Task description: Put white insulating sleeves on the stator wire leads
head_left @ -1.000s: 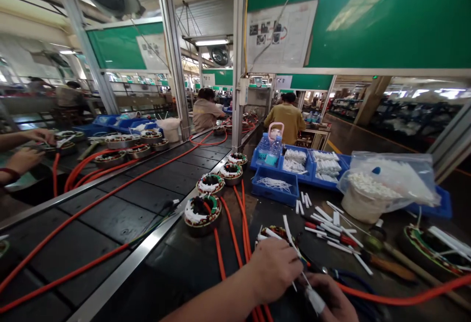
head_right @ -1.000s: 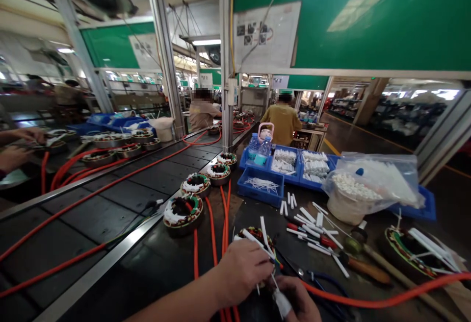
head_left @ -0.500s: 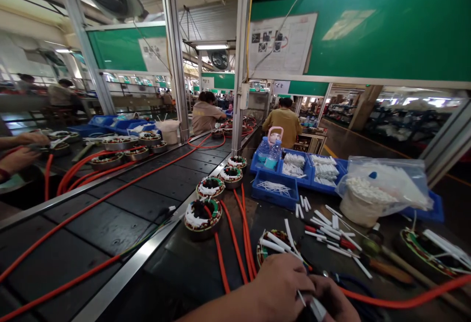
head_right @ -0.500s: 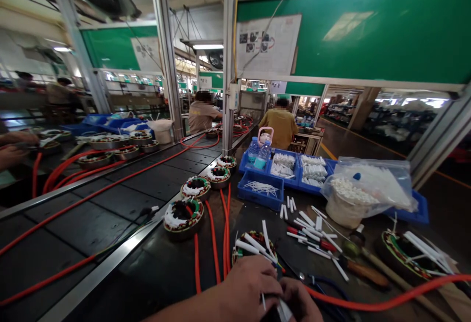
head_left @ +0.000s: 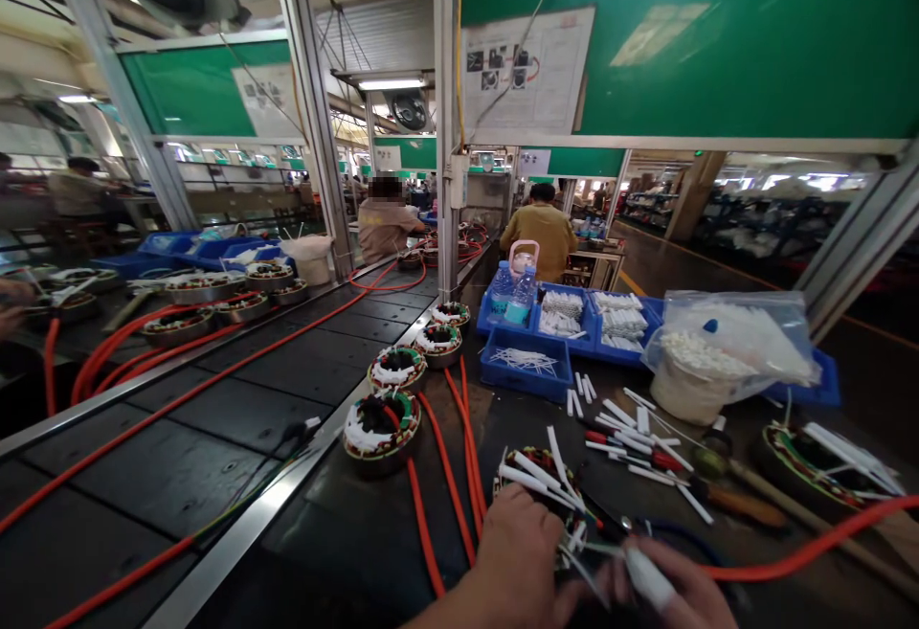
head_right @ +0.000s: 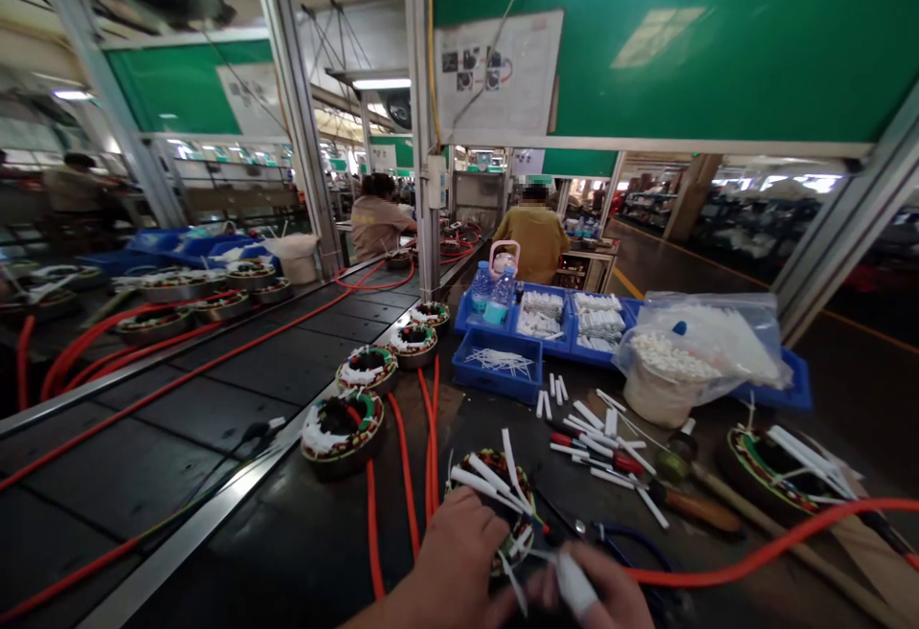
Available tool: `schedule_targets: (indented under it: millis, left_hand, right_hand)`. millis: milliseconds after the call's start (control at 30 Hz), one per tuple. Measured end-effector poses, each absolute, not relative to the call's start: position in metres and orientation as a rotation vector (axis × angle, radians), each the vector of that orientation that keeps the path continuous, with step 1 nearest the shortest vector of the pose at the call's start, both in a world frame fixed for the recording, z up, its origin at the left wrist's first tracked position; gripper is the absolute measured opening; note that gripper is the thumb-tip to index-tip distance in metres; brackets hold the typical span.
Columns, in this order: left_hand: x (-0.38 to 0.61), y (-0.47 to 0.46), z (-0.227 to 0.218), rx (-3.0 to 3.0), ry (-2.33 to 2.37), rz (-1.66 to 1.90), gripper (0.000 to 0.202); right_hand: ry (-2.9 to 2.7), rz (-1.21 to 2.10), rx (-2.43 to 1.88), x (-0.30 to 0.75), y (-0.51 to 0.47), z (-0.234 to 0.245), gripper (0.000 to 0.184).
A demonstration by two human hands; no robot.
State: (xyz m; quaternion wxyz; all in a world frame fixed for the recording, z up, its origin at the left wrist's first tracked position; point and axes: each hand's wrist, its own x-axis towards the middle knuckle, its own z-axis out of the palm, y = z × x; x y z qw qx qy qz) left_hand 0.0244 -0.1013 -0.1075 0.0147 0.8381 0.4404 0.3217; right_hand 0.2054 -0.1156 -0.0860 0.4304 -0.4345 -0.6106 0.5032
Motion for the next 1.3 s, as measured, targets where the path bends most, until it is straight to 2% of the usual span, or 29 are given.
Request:
schedule_targets:
  millis: [100,233,333,400,500,600,700,800,867,967,1033,1100,1300]
  left_hand:
    - [0.029,-0.095,-0.119,2.608,1.418,1.023,0.035]
    - [0.032,-0.096,-0.111,2.603,1.445,0.991,0.035]
    - [0.021,-0.106,-0.088,2.621,1.355,0.928,0.049]
    - [0.006,-0.109,-0.070,2.681,1.204,0.978,0.057]
    - [-0.020,-0.101,-0.049,2.850,0.939,0.903,0.042]
    - [-0.038,-0.083,-0.038,2.968,0.843,0.466,0.045]
    - [-0.045,-0.069,-0.035,3.067,0.843,0.198,0.046]
    - [-0.043,-0.064,-0.036,3.186,0.788,0.132,0.032]
    - [-0.033,-0.066,-0.040,3.229,0.771,0.123,0.028]
    - [-0.002,-0.071,-0.044,3.191,0.983,0.184,0.038]
    - [0.022,-0.072,-0.041,3.109,1.239,0.199,0.045]
    - [0.036,-0.069,-0.031,3.047,1.389,0.123,0.052]
    - [0.000,-0.048,-0.006,3.005,0.993,-0.045,0.062]
  right_hand:
    - [-1.464,1.226,-1.192,0.159,-0.084,-0.062,0.024]
    - [-1.507,1.242,-1.219,0.143,-0.061,-0.056,0.025]
    - [-1.674,1.167,-1.047,0.175,-0.070,-0.061,0.024]
    - [-1.860,0.872,-1.070,0.202,-0.081,-0.067,0.026]
    - [-2.202,0.345,-1.305,0.242,-0.096,-0.079,0.053]
    - [-2.349,-0.008,-1.533,0.304,-0.104,-0.094,0.040]
    - [-2.177,-0.256,-1.708,0.391,-0.107,-0.104,0.025]
    - [-2.059,-0.318,-1.739,0.452,-0.101,-0.099,0.030]
    - [-1.949,-0.366,-1.809,0.451,-0.088,-0.082,0.033]
    - [-1.736,-0.407,-2.066,0.388,-0.058,-0.046,0.037]
    - [-1.938,-0.240,-2.237,0.325,-0.036,-0.029,0.038]
    - [-2.128,-0.135,-2.172,0.266,-0.018,-0.024,0.032]
    - [-2.463,0.039,-1.935,0.190,0.002,-0.061,0.028]
